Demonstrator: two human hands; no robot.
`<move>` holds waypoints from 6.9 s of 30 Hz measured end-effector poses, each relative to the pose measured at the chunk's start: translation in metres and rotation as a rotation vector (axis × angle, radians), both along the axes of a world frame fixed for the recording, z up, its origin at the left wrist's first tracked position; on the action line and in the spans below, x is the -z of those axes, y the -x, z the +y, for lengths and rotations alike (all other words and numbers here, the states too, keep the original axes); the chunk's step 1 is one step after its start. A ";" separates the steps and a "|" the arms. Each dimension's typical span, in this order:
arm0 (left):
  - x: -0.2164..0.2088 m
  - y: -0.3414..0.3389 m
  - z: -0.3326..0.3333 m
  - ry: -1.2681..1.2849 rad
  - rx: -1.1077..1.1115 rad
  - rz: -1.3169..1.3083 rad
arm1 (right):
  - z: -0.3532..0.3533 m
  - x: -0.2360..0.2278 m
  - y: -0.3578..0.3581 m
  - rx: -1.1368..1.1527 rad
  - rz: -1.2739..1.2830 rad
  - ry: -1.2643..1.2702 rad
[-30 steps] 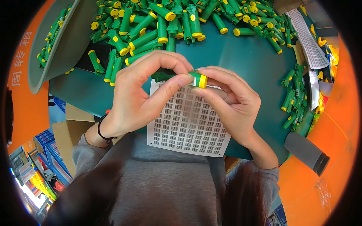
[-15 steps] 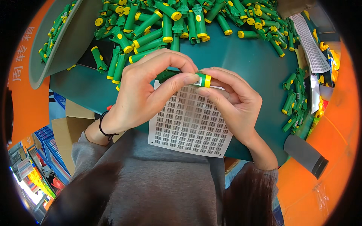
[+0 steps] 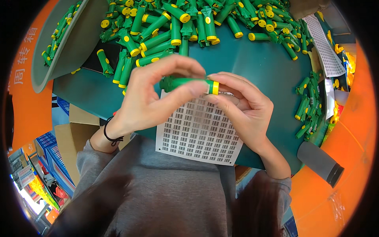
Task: Applying small barcode stickers from a sheet onto green and yellow cylindrical components.
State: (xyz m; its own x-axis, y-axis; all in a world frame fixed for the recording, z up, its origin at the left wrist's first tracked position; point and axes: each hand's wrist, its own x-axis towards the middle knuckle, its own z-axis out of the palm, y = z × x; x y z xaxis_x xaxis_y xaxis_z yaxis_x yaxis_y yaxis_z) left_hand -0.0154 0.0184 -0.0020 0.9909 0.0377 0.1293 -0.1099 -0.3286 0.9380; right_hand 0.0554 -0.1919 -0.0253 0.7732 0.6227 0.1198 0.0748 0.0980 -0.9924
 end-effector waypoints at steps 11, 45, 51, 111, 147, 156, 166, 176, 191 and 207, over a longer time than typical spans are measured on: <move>-0.001 0.000 0.000 0.106 0.176 0.322 | -0.003 -0.001 0.001 -0.035 -0.120 0.044; 0.068 0.024 0.018 -0.580 -0.113 -0.455 | 0.021 0.034 -0.012 -0.001 -0.544 0.592; 0.060 0.022 0.019 -0.406 -0.103 -0.468 | 0.033 0.034 -0.086 0.473 -0.943 0.708; 0.012 -0.012 0.000 0.277 0.149 0.356 | -0.004 0.011 -0.002 -0.024 0.091 -0.011; 0.047 0.055 0.020 0.356 -0.130 0.121 | -0.093 0.043 0.025 0.433 0.189 -0.012; 0.037 0.060 0.024 0.145 -0.253 0.114 | -0.080 0.026 0.024 0.365 0.071 0.295; 0.052 0.062 0.013 0.227 -0.384 -0.022 | -0.084 0.036 0.005 0.303 0.289 0.431; 0.050 0.056 -0.009 0.093 -0.295 0.056 | -0.022 0.018 0.027 0.024 -0.643 0.585; 0.052 0.034 0.013 0.346 -0.136 0.363 | -0.016 0.035 0.007 -0.106 -0.489 0.461; 0.074 0.036 0.009 -0.337 -0.095 -0.266 | -0.001 0.055 0.019 0.072 -1.120 0.575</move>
State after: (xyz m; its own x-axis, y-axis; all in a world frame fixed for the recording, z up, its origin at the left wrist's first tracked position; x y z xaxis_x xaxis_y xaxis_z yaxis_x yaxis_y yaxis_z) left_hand -0.0517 0.0278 -0.0758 0.9155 0.0386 0.4004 -0.2882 -0.6314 0.7199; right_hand 0.0366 -0.1933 -0.0805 0.4575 0.7630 0.4568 0.8880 -0.3654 -0.2790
